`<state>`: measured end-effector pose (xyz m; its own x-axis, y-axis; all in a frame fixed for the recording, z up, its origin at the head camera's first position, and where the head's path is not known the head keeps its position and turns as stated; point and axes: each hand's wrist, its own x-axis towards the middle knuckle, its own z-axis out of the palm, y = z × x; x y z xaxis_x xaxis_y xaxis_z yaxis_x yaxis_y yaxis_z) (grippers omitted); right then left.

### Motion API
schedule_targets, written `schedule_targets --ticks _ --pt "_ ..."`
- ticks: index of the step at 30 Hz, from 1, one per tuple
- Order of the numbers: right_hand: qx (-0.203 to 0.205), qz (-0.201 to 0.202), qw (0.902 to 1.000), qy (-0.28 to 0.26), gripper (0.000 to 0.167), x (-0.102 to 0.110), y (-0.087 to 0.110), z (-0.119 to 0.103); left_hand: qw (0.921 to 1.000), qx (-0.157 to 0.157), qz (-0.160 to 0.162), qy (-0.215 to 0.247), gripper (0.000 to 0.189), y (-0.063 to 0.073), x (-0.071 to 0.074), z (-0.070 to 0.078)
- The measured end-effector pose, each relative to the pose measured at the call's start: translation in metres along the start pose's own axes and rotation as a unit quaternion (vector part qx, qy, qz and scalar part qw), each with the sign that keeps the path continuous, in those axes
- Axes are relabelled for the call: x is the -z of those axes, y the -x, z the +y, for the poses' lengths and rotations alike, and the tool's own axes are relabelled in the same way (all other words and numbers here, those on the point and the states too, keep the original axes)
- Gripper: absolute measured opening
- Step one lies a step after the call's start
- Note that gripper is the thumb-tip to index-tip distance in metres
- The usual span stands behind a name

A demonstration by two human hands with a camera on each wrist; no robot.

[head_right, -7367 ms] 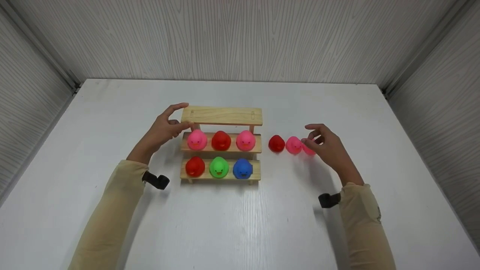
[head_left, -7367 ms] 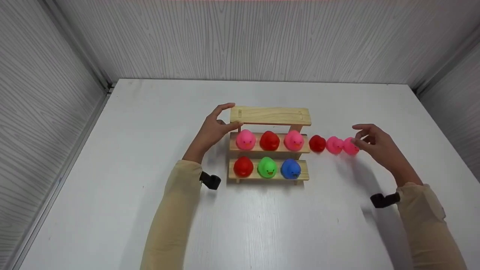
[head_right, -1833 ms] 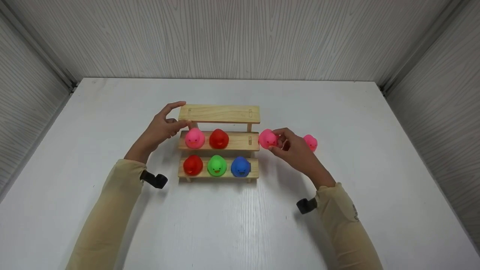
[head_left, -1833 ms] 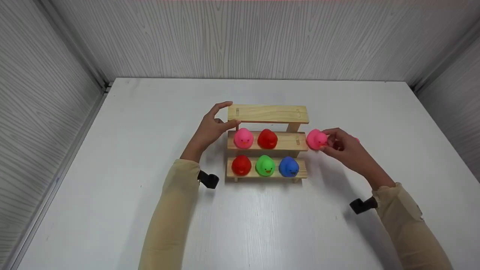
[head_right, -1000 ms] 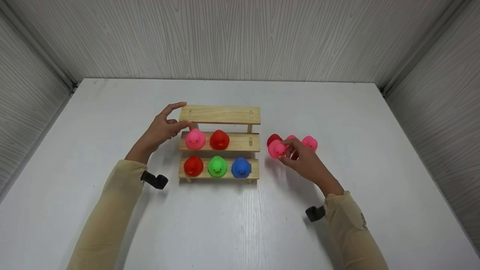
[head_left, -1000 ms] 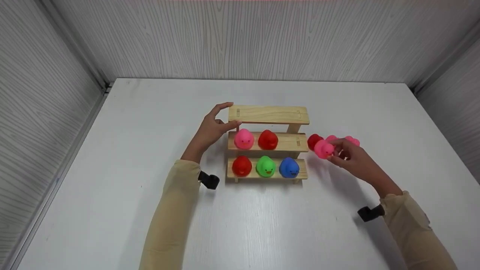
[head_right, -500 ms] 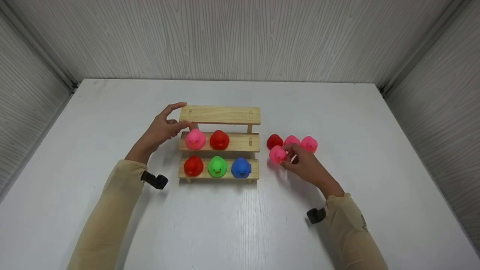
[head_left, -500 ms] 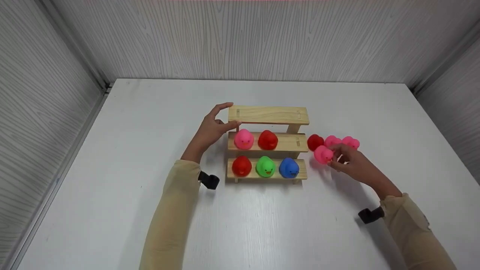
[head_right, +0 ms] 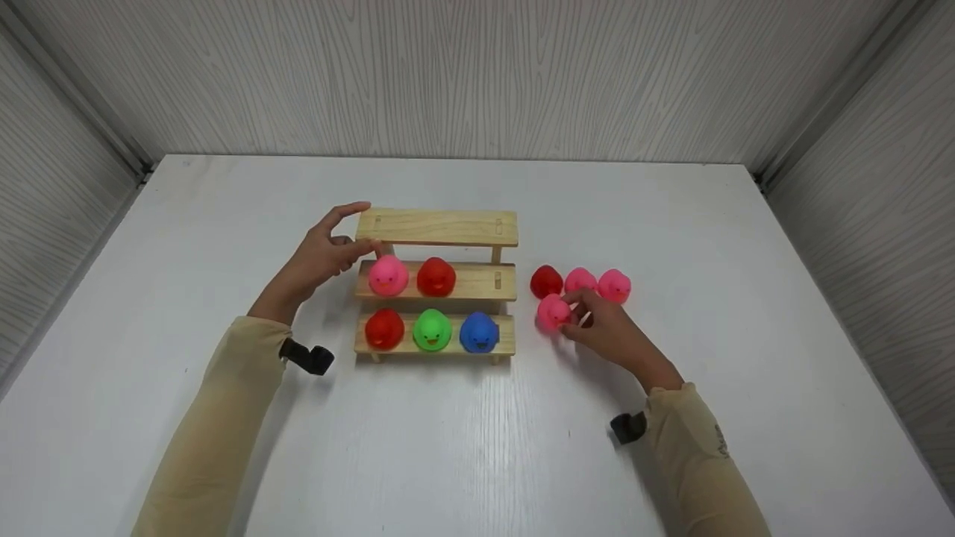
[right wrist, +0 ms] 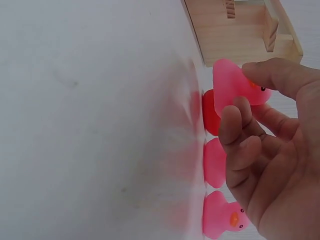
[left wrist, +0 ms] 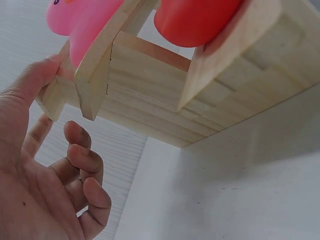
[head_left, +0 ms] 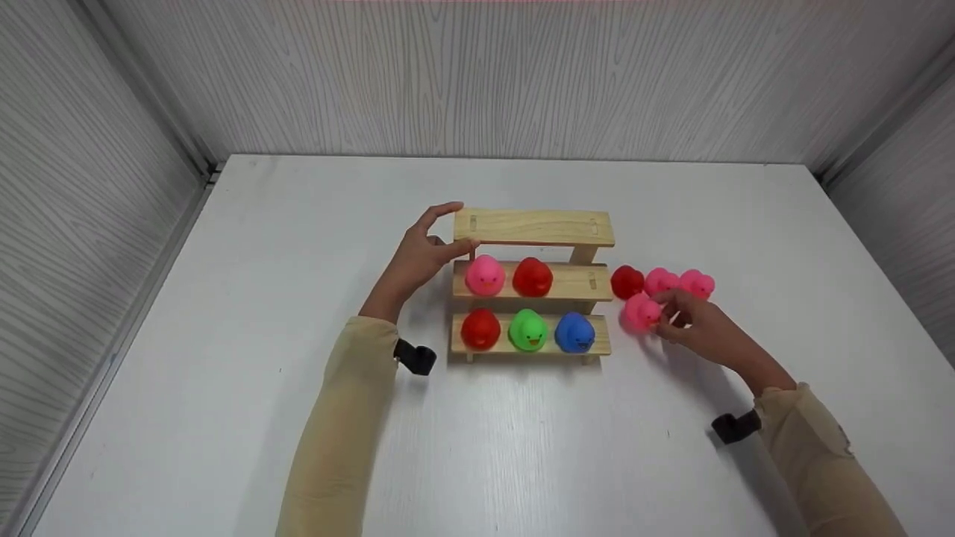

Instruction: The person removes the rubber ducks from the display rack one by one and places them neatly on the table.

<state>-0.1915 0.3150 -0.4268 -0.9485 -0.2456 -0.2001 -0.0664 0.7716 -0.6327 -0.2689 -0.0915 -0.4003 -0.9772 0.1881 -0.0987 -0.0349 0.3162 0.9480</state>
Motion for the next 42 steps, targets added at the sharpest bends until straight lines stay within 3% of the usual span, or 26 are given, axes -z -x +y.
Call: schedule_targets --ticks 16,29,42 --pt "-0.010 -0.011 0.9998 0.009 0.041 -0.0028 -0.0028 0.0035 0.9998 -0.017 -0.004 0.000 0.067 -0.0005 0.0006 -0.0029" --pt "-0.025 -0.018 0.9995 0.012 0.046 -0.0057 -0.0038 0.0044 1.0000 -0.006 -0.003 0.000 0.066 0.0003 0.0005 -0.0009" --pt "-0.004 -0.008 0.9998 0.016 0.047 -0.0030 0.0016 -0.0008 0.9999 -0.012 -0.002 -0.004 0.067 0.0002 0.0005 -0.0013"
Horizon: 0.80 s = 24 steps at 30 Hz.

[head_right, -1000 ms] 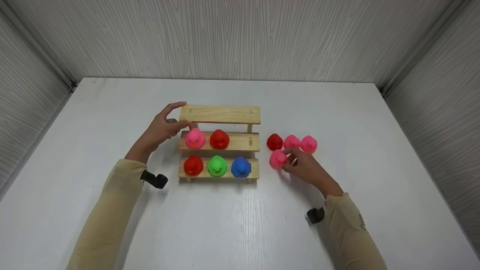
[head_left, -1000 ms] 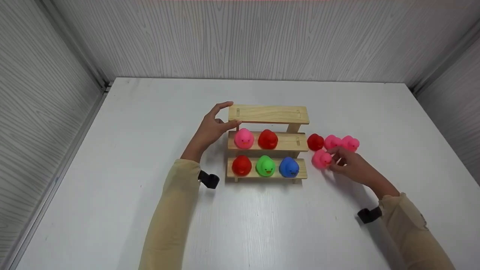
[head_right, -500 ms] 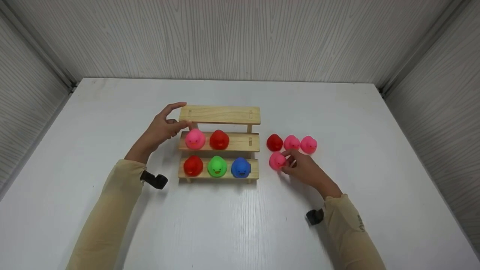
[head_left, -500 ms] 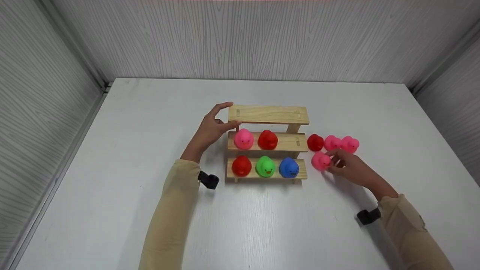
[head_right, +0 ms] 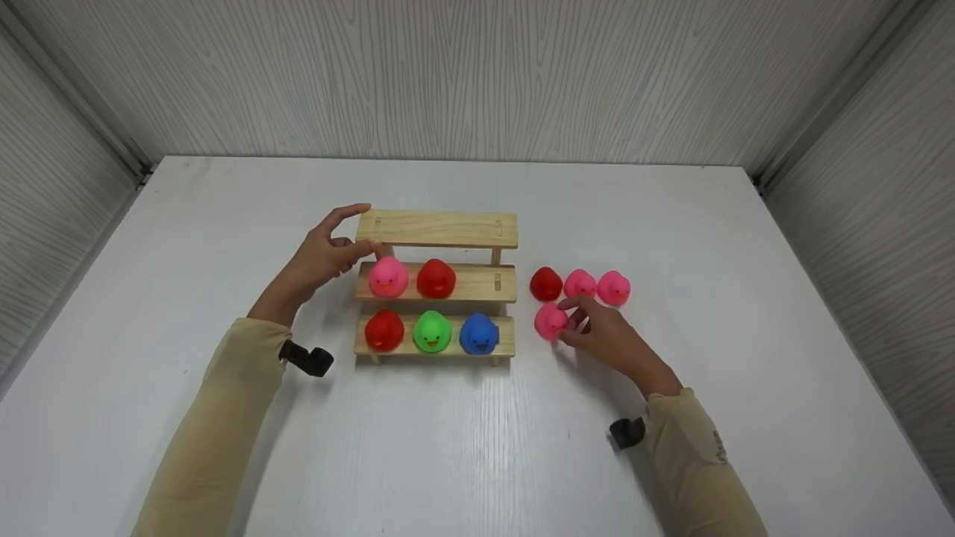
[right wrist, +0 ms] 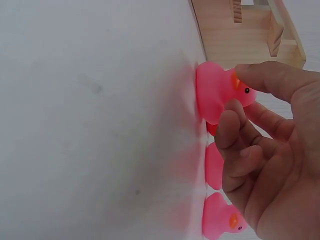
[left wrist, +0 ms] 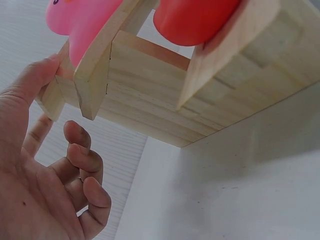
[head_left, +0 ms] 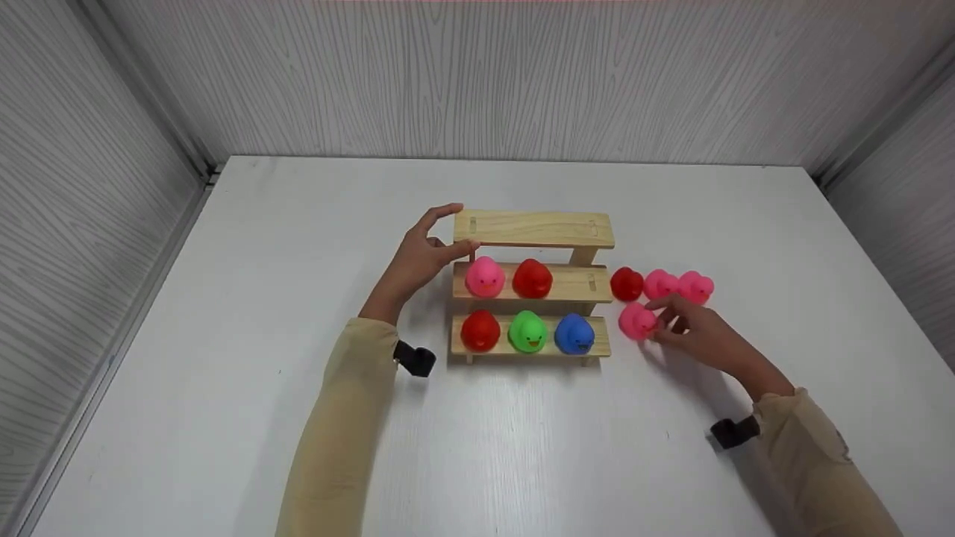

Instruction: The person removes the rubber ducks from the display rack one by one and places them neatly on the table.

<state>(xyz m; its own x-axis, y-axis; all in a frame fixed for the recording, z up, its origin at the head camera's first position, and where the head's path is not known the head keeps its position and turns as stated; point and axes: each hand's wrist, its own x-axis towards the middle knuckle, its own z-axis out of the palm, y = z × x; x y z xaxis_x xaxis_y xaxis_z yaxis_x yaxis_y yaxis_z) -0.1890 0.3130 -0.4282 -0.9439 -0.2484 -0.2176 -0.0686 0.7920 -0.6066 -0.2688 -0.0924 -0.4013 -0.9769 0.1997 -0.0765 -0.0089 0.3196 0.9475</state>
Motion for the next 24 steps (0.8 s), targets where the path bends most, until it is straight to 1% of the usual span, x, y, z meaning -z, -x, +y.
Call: schedule_targets --ticks 5,9,12,17,24 --pt "0.014 0.010 0.9998 -0.005 0.047 0.003 0.003 -0.005 1.0000 0.000 0.001 -0.002 0.067 -0.001 0.000 0.000" --pt "0.021 0.018 0.9996 -0.009 0.044 0.005 0.005 -0.009 1.0000 -0.002 0.001 -0.002 0.067 -0.001 0.000 -0.001" --pt "0.019 0.020 0.9995 -0.017 0.041 0.007 0.005 -0.012 1.0000 0.000 0.002 -0.001 0.067 -0.001 0.000 -0.001" --pt "0.013 0.018 0.9990 -0.038 0.045 0.009 0.005 -0.021 1.0000 0.002 0.000 -0.002 0.068 0.000 0.000 -0.001" --pt "0.048 0.028 0.9958 -0.072 0.043 0.010 0.006 -0.039 1.0000 -0.006 -0.003 0.004 0.066 0.002 0.001 0.001"
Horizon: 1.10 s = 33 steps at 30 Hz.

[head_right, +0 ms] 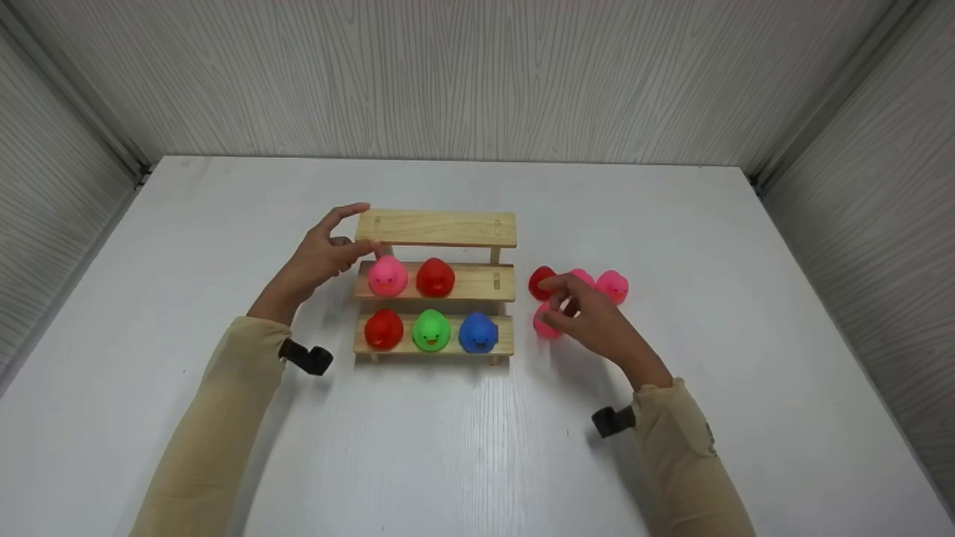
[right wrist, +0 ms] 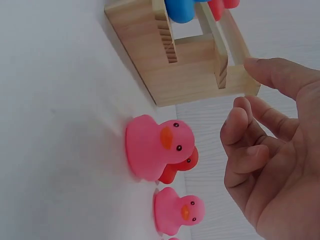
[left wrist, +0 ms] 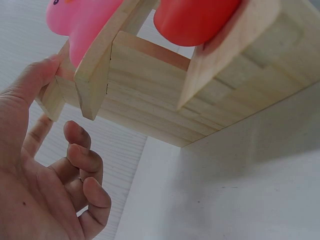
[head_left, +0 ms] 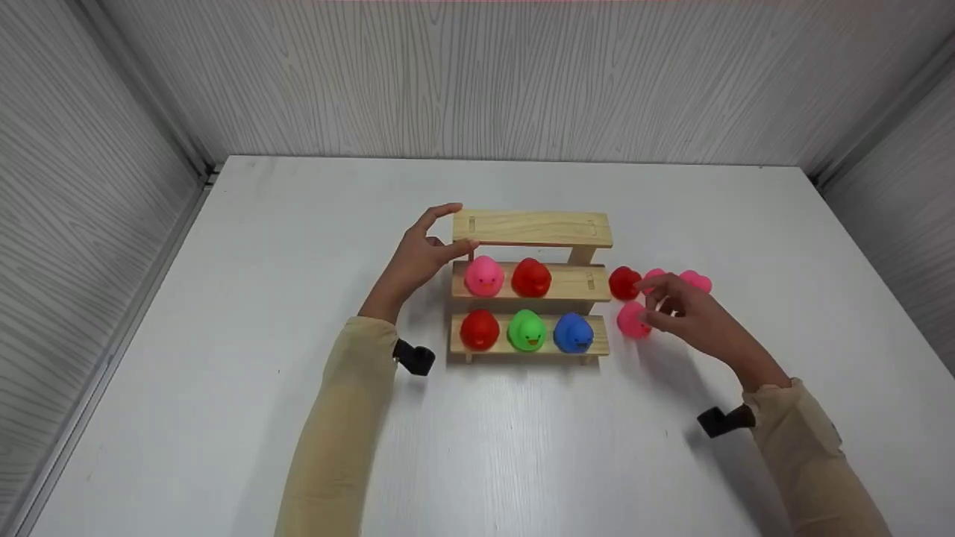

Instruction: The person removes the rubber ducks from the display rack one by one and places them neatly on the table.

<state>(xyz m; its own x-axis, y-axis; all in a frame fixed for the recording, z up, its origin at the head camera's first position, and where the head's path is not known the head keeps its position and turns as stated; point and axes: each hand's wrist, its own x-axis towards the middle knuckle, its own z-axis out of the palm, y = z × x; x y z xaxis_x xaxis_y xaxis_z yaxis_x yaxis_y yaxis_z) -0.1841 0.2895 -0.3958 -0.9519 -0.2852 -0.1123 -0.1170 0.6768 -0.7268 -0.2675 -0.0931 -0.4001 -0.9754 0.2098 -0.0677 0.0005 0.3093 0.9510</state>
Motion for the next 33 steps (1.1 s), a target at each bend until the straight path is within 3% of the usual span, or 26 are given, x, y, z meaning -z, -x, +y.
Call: schedule_targets --ticks 17,25,33 --pt "0.018 0.011 0.9995 -0.022 0.048 -0.009 -0.011 -0.040 1.0000 0.001 0.002 0.005 0.067 -0.002 -0.002 0.000" --pt "0.059 0.014 0.9961 -0.064 0.045 -0.022 -0.021 -0.056 1.0000 0.005 0.002 0.001 0.069 -0.003 -0.002 -0.001" --pt "0.060 0.016 0.9962 -0.061 0.045 -0.037 -0.035 -0.069 1.0000 0.009 0.003 -0.002 0.067 -0.001 -0.002 0.001"
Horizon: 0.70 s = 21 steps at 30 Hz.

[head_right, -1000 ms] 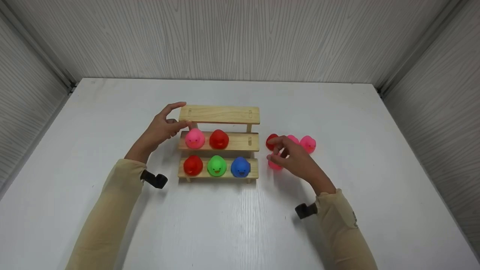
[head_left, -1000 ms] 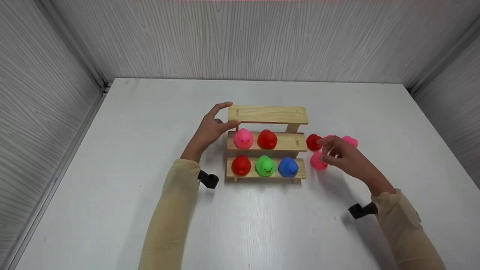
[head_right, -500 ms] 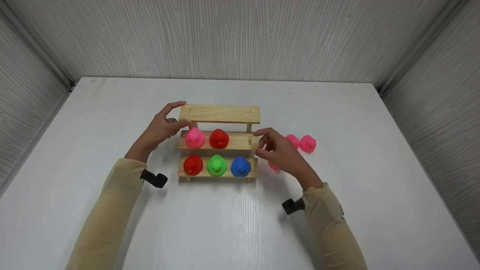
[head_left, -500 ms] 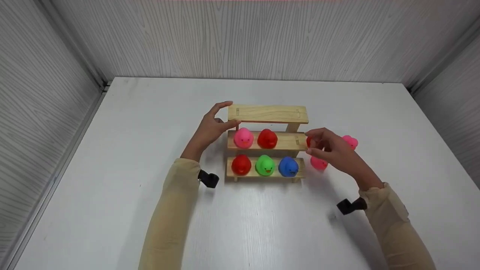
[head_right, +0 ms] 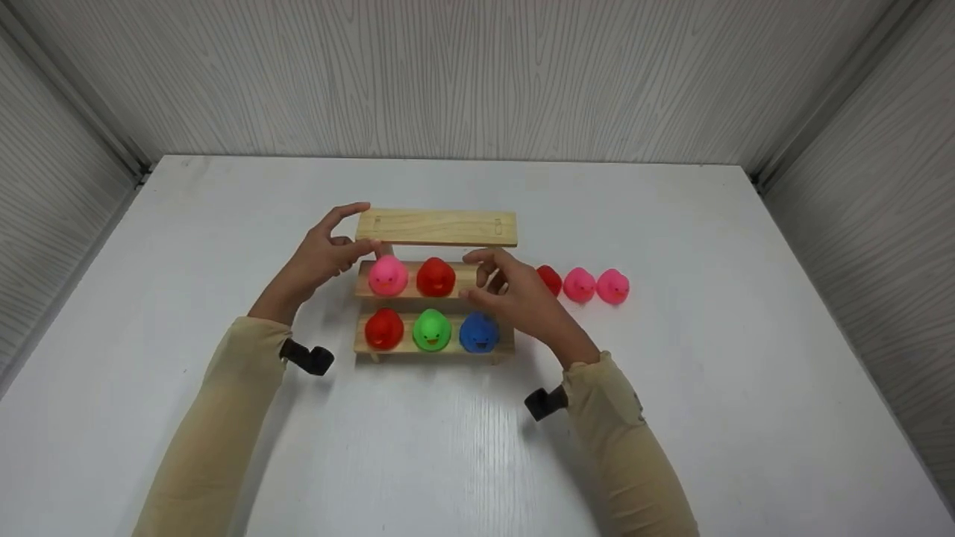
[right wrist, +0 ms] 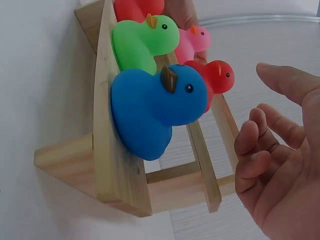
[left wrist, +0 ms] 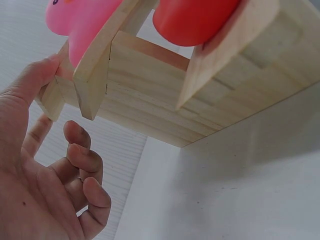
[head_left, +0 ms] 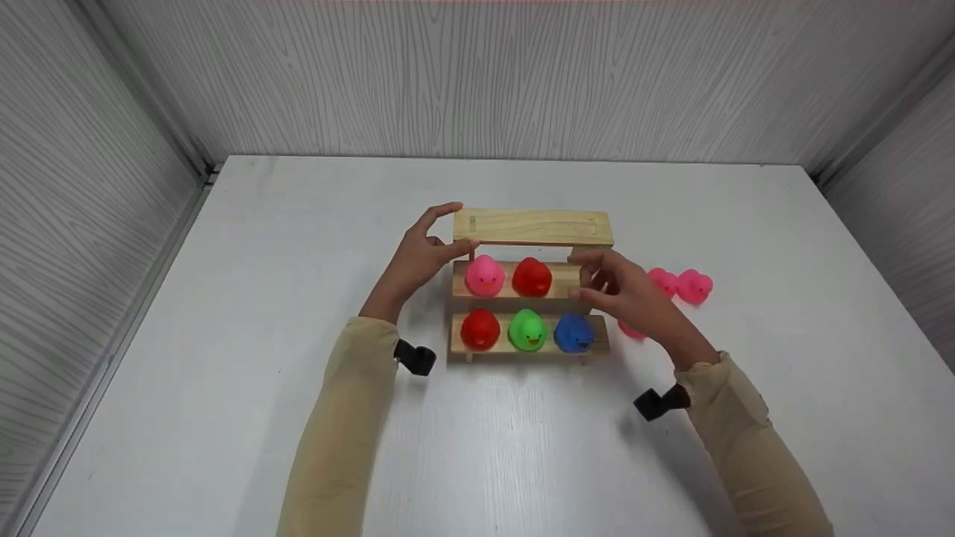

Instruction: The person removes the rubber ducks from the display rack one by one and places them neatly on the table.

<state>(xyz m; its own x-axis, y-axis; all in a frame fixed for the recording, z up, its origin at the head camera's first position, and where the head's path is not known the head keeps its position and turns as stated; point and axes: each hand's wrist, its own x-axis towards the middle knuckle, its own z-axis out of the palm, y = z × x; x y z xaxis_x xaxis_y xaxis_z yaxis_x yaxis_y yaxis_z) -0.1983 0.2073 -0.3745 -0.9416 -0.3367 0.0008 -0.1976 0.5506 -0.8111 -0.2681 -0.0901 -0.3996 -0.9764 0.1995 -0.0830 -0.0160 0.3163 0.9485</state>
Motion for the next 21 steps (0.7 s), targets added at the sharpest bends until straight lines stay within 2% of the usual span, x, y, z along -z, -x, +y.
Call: schedule_targets --ticks 15,21 --pt "-0.018 -0.019 0.9996 -0.006 0.052 -0.019 -0.019 -0.005 0.9999 0.001 0.004 -0.012 0.067 0.000 0.001 0.001" --pt "-0.031 -0.021 0.9991 0.021 0.051 -0.022 -0.023 -0.007 0.9999 0.004 0.001 -0.011 0.069 -0.001 0.001 0.000"
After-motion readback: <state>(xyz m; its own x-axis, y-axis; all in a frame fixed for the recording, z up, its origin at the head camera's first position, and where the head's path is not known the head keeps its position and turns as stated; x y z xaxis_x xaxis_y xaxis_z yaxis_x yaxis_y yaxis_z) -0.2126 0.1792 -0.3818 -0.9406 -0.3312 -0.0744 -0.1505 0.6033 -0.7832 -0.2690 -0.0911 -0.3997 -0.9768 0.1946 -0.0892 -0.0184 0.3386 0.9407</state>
